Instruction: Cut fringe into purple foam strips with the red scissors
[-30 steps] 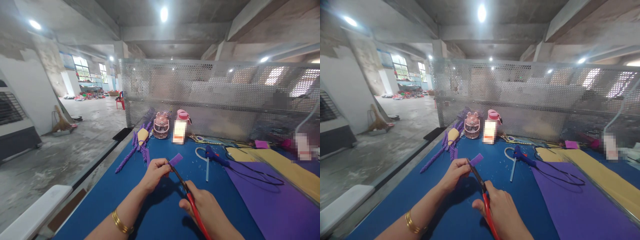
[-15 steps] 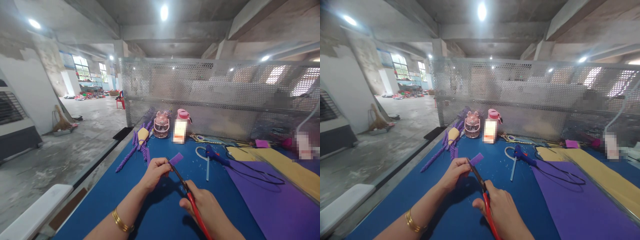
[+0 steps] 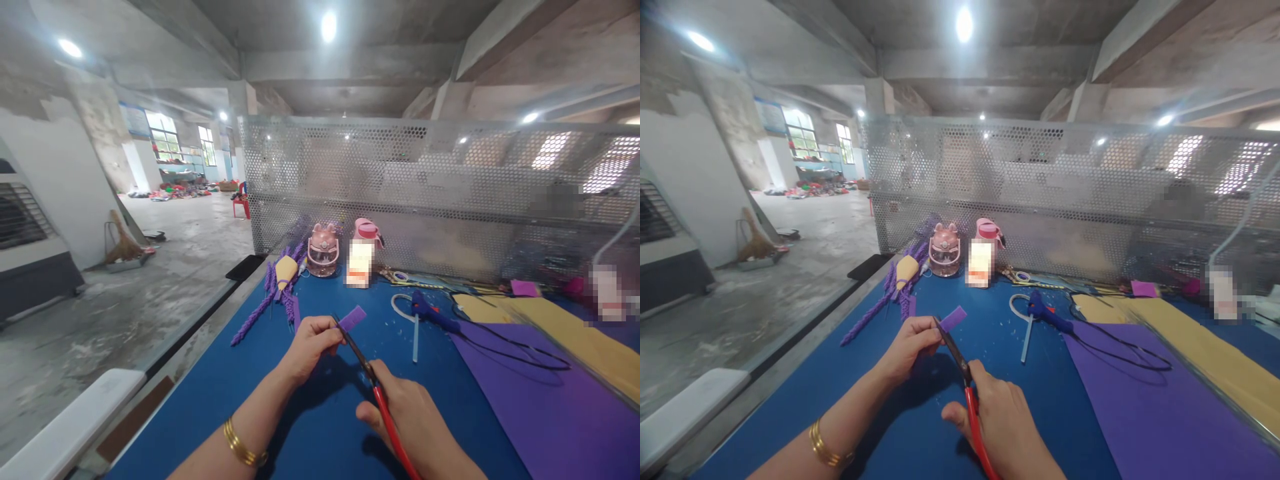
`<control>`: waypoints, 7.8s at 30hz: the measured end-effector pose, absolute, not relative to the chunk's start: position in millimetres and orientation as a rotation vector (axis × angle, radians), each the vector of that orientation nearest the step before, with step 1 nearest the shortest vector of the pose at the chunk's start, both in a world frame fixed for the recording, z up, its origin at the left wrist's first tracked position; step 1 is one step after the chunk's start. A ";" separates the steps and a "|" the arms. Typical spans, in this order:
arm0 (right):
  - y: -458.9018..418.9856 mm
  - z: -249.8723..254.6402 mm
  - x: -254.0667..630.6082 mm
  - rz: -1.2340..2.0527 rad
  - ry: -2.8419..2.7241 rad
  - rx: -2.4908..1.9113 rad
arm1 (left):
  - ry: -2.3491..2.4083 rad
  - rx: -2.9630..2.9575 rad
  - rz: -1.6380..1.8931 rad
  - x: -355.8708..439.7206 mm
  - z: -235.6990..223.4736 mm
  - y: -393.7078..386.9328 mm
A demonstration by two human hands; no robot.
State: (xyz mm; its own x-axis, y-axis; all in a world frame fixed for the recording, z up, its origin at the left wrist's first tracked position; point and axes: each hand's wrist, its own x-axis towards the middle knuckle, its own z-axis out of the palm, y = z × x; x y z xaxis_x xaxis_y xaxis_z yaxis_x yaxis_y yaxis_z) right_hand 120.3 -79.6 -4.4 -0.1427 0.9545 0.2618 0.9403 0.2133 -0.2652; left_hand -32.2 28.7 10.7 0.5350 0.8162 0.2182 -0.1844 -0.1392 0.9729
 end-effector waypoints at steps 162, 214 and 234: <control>-81.5 6.6 113.4 0.698 -1.843 -1.455 | 0.569 1.301 0.762 -33.6 18.1 28.4; -80.2 4.9 118.1 0.667 -1.908 -1.491 | 0.550 1.252 0.780 -31.6 15.6 30.2; -81.0 4.8 120.5 0.637 -1.937 -1.497 | 0.597 1.272 0.839 -28.9 14.8 28.0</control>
